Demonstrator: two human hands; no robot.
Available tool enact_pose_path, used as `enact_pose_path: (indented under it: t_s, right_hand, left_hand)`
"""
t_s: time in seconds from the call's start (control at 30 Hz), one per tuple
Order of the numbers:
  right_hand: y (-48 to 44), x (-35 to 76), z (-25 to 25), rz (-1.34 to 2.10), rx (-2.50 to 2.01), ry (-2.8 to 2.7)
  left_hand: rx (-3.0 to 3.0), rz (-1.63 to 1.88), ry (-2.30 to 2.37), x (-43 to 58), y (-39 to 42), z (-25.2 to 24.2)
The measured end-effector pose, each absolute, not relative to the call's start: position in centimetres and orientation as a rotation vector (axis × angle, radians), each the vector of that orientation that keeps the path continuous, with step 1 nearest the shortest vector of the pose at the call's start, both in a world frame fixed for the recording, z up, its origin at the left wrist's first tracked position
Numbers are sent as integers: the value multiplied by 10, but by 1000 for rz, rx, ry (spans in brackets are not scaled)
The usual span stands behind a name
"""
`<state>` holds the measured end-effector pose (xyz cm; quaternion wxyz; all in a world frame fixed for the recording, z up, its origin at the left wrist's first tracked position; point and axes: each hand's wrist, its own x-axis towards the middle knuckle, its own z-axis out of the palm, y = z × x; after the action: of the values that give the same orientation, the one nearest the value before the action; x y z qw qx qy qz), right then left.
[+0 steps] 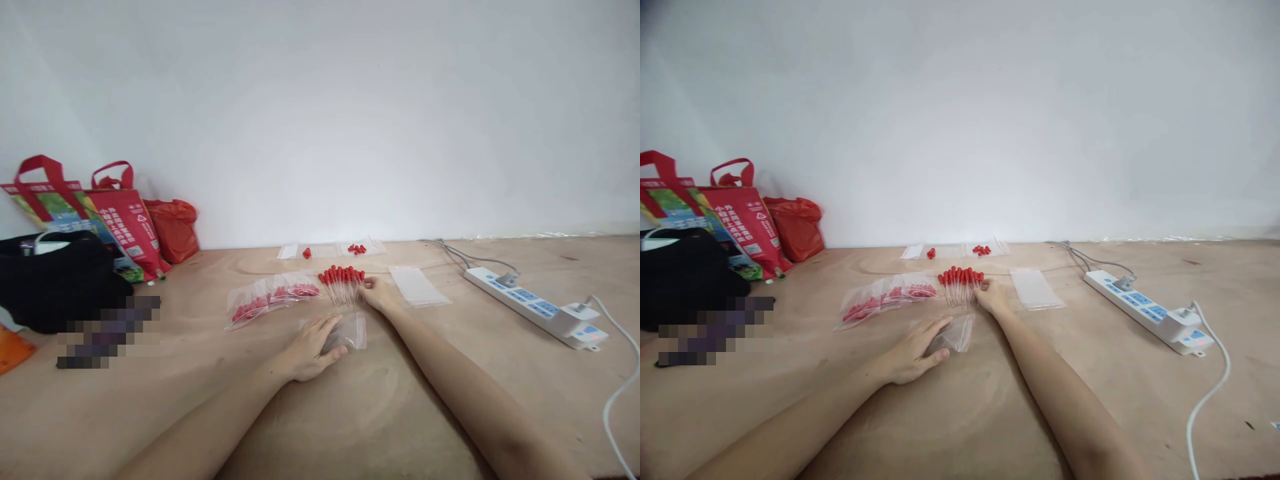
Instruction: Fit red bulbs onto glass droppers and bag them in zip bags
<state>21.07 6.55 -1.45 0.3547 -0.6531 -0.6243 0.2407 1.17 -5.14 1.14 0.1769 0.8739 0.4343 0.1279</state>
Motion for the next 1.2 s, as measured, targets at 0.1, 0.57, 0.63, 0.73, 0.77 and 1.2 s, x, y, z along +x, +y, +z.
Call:
enact_pose_path:
  t_s: [0.1,0.57,0.63,0.73,0.77,1.2]
  right_hand:
    - [49,218,-13,652,-1652,-1646]
    - [22,246,-17,380,-1836,-1792]
    - [29,243,-17,369,-1863,-1789]
    - [39,242,-19,432,-1850,-1794]
    - [42,243,-19,448,-1839,-1795]
    - [40,260,-18,439,-1744,-1728]
  left_hand:
    - [2467,358,1239,12,-52,11]
    - [2495,360,1230,11,-48,7]
    - [2495,362,1225,11,-49,8]
    - [2485,366,1222,11,-49,9]
    - [2480,365,1223,11,-49,9]
    - [2466,333,1235,12,-51,12]
